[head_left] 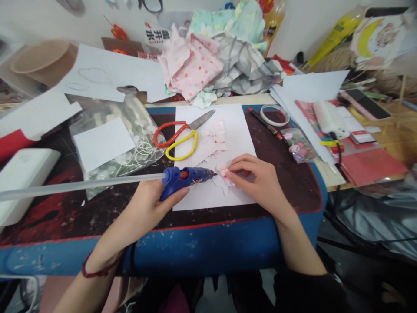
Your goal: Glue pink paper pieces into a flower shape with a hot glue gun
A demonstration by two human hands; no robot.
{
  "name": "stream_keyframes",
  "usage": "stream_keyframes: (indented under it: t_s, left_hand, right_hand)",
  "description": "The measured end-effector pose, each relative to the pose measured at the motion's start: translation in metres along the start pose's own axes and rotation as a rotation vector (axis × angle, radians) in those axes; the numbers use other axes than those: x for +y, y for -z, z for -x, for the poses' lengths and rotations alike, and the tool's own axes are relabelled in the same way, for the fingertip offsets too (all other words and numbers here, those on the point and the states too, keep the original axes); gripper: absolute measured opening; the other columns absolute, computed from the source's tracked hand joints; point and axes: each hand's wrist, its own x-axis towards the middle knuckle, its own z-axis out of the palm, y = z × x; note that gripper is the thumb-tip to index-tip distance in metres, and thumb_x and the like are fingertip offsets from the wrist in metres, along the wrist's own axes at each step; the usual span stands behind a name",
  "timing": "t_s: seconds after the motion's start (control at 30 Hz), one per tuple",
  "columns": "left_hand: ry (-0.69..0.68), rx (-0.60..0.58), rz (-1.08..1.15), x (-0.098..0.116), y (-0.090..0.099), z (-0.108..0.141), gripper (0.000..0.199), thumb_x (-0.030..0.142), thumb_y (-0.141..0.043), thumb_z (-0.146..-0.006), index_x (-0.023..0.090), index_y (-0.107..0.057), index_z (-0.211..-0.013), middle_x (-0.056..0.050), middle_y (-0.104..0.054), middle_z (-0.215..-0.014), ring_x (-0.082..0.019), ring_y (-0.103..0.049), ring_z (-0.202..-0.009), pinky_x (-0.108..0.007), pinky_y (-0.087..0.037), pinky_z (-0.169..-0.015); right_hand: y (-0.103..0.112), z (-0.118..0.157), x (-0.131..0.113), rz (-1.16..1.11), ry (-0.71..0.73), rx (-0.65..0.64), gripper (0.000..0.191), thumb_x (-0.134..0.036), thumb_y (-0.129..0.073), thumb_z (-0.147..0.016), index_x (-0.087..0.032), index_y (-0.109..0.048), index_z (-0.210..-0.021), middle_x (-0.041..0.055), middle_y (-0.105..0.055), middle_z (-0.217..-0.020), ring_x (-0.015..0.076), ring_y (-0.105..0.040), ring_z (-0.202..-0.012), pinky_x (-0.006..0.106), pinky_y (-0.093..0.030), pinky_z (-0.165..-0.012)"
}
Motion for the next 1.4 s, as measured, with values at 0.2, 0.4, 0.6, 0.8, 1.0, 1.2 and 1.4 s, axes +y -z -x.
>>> stream_keyframes:
  t_s: [0.2,0.4,0.6,0.8,1.0,1.2,1.4]
  left_hand:
    - [0.006,0.002,0.013,0.003,0.001,-0.002,0.041,0.052,-0.055,-0.093,0.018,-0.064,-0.074,0.001,-0.053,-0.055,-0.014,-0.047,-0.054,-0.025,-0.039,-0.052]
    - [-0.003,0.053,-0.002,0.001,0.0,-0.003,0.038,0.054,-0.058,-0.089,0.02,-0.064,-0.071,0.002,-0.046,-0.049,-0.015,-0.047,-0.052,-0.025,-0.036,-0.049]
    - [-0.006,0.038,-0.035,0.003,0.001,-0.004,0.042,0.052,-0.054,-0.091,0.02,-0.056,-0.063,0.002,-0.046,-0.048,-0.013,-0.042,-0.05,-0.025,-0.033,-0.048]
    - [-0.012,0.063,-0.012,0.002,0.001,-0.003,0.039,0.047,-0.055,-0.091,0.02,-0.053,-0.063,0.004,-0.049,-0.048,-0.011,-0.041,-0.046,-0.024,-0.034,-0.048]
    - [0.117,-0.01,0.1,0.006,0.004,-0.004,0.051,0.054,-0.053,-0.091,0.022,-0.045,-0.053,0.002,-0.052,-0.04,-0.01,-0.049,-0.039,-0.023,-0.038,-0.047]
    - [0.077,-0.025,0.256,0.007,0.009,-0.011,0.052,0.056,-0.049,-0.096,0.019,-0.055,-0.061,0.002,-0.051,-0.041,-0.011,-0.052,-0.043,-0.023,-0.043,-0.053]
    - [0.027,0.005,0.369,0.007,0.011,-0.017,0.041,0.051,-0.051,-0.097,0.015,-0.062,-0.083,0.006,-0.05,-0.043,-0.008,-0.047,-0.04,-0.021,-0.038,-0.048]
  right_hand:
    - [0.001,0.001,0.001,-0.004,0.005,0.008,0.005,-0.024,-0.073,-0.09,-0.022,-0.074,-0.086,0.0005,-0.073,-0.095,0.0117,-0.064,-0.079,0.028,-0.048,-0.068]
    - [0.001,0.002,0.002,-0.012,0.0,0.002,0.005,-0.025,-0.072,-0.09,-0.023,-0.075,-0.087,0.0009,-0.073,-0.095,0.0135,-0.065,-0.079,0.03,-0.049,-0.068]
    - [0.002,0.001,0.001,-0.012,-0.004,0.0,0.005,-0.025,-0.071,-0.091,-0.024,-0.075,-0.087,0.0013,-0.073,-0.096,0.0144,-0.065,-0.08,0.03,-0.049,-0.069]
    - [0.001,0.0,0.002,-0.032,-0.002,0.01,0.006,-0.025,-0.072,-0.09,-0.022,-0.075,-0.086,0.0015,-0.073,-0.094,0.0133,-0.064,-0.077,0.029,-0.049,-0.067]
    - [-0.001,-0.004,0.004,-0.094,-0.017,0.084,0.007,-0.024,-0.071,-0.088,-0.022,-0.073,-0.082,0.0018,-0.075,-0.088,0.0143,-0.065,-0.075,0.029,-0.048,-0.065]
    - [-0.004,-0.019,0.008,-0.105,-0.016,0.139,0.011,-0.029,-0.07,-0.086,-0.021,-0.074,-0.08,0.0024,-0.076,-0.083,0.0139,-0.063,-0.069,0.029,-0.047,-0.063]
    - [-0.006,-0.033,0.012,-0.078,0.035,0.086,0.019,-0.036,-0.069,-0.087,-0.02,-0.075,-0.08,0.0036,-0.077,-0.083,0.0144,-0.064,-0.07,0.029,-0.047,-0.065]
